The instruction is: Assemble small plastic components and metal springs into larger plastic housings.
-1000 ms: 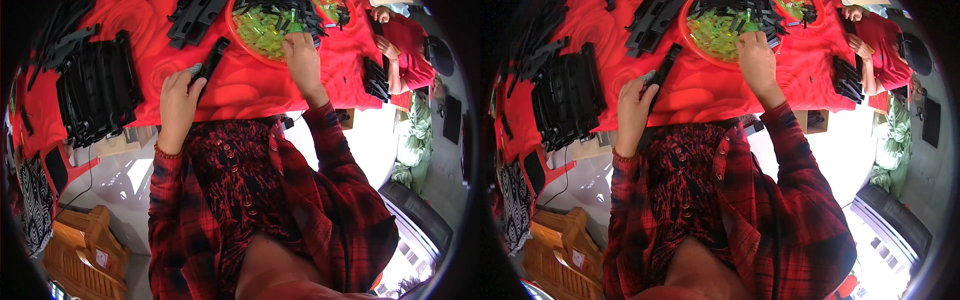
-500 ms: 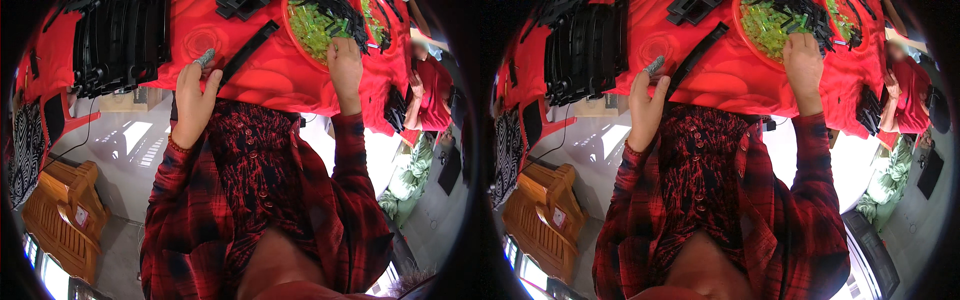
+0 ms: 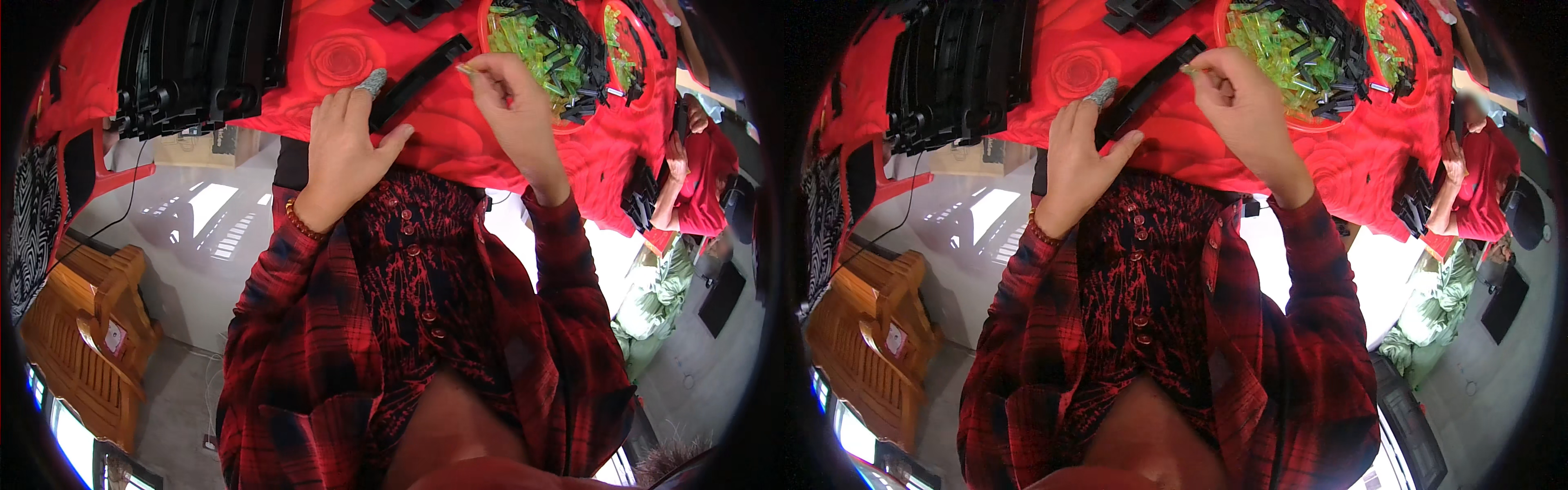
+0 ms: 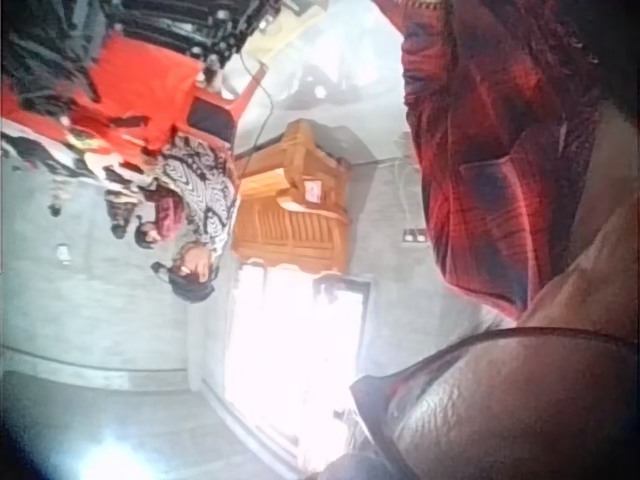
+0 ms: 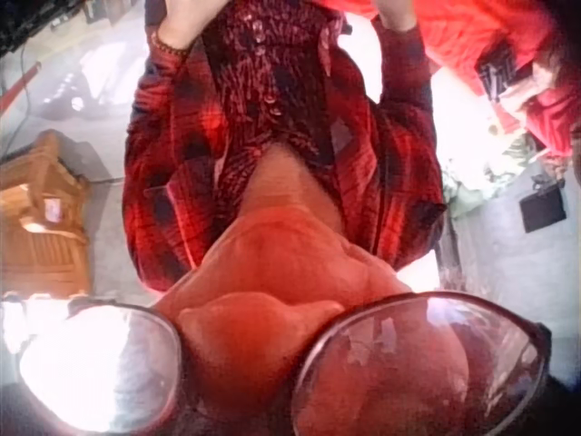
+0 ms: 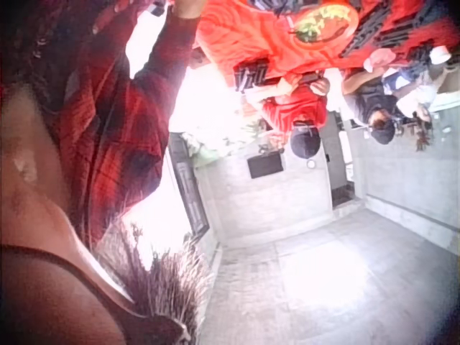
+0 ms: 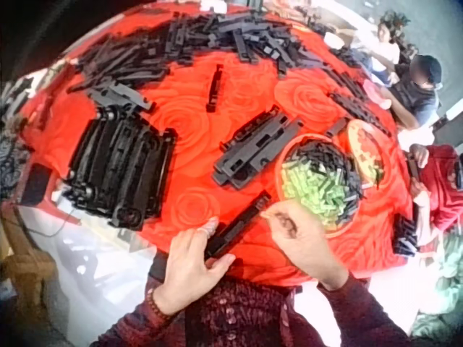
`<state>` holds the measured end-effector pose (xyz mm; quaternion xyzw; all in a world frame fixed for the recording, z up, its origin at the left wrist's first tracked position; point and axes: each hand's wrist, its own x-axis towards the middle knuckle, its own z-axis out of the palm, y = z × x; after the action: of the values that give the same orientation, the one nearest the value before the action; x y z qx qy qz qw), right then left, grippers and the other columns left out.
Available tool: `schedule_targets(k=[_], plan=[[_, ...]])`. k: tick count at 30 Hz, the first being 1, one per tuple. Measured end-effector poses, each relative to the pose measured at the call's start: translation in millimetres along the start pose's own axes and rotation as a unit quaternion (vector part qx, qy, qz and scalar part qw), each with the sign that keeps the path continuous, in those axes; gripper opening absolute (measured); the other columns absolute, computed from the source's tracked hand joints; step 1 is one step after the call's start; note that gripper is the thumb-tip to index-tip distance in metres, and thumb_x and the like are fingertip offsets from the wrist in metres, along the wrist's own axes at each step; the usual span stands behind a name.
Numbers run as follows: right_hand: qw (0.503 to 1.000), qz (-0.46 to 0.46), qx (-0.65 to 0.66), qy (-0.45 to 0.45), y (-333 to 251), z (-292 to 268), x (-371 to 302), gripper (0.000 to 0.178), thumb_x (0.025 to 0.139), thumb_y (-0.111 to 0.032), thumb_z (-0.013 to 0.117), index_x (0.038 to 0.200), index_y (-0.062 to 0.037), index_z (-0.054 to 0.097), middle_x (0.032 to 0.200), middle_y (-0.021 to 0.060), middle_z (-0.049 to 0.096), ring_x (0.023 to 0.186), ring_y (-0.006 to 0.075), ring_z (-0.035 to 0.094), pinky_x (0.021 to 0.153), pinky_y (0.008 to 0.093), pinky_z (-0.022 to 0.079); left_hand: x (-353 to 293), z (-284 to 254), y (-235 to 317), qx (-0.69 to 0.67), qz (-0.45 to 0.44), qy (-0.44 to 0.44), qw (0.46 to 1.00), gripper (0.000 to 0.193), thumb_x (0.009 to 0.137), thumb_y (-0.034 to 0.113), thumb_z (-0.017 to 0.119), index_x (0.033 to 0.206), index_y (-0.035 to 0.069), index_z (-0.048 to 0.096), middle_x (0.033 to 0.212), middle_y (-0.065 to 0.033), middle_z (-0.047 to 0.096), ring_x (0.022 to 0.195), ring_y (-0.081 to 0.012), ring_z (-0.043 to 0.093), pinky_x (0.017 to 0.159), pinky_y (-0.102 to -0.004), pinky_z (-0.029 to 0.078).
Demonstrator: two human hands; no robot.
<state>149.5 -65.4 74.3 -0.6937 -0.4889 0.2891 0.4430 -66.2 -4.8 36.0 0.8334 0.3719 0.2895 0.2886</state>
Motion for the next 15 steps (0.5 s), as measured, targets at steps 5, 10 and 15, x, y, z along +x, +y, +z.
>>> schedule_targets(k=[5,10,15], plan=[[0.99,-0.104,-0.09,-0.037,4,7,13,0.011,0.09,-0.008,0.07,0.1,-0.0046,0.066,0.084,0.0046,0.061,0.067,0.0136,0.053,0.06,0.0279,0.043,8,8,-1,0.009,-0.019,0.011,1.0,0.04,0.084,0.024,0.074,0.113,-0.001,0.064,0.096,-0.0148,0.063,0.089,-0.0342,0.059,0.077,-0.0435,0.046],[0.99,-0.027,-0.121,-0.059,-1,12,15,0.009,0.092,-0.008,0.068,0.099,-0.0041,0.066,0.087,0.009,0.062,0.074,0.0241,0.06,0.066,0.0349,0.047,23,11,-1,0.039,-0.042,0.002,0.998,0.024,0.086,0.019,0.071,0.098,0.0,0.065,0.083,-0.0158,0.065,0.078,-0.0364,0.062,0.072,-0.0456,0.049],[0.967,-0.173,-0.174,-0.07,6,15,21,0.011,0.09,-0.009,0.068,0.1,-0.0041,0.066,0.089,0.0111,0.061,0.077,0.031,0.061,0.067,0.0383,0.049,34,13,1,0.075,-0.044,-0.006,0.996,0.025,0.081,0.02,0.075,0.092,0.001,0.062,0.081,-0.0163,0.065,0.078,-0.0362,0.064,0.07,-0.0451,0.051]])
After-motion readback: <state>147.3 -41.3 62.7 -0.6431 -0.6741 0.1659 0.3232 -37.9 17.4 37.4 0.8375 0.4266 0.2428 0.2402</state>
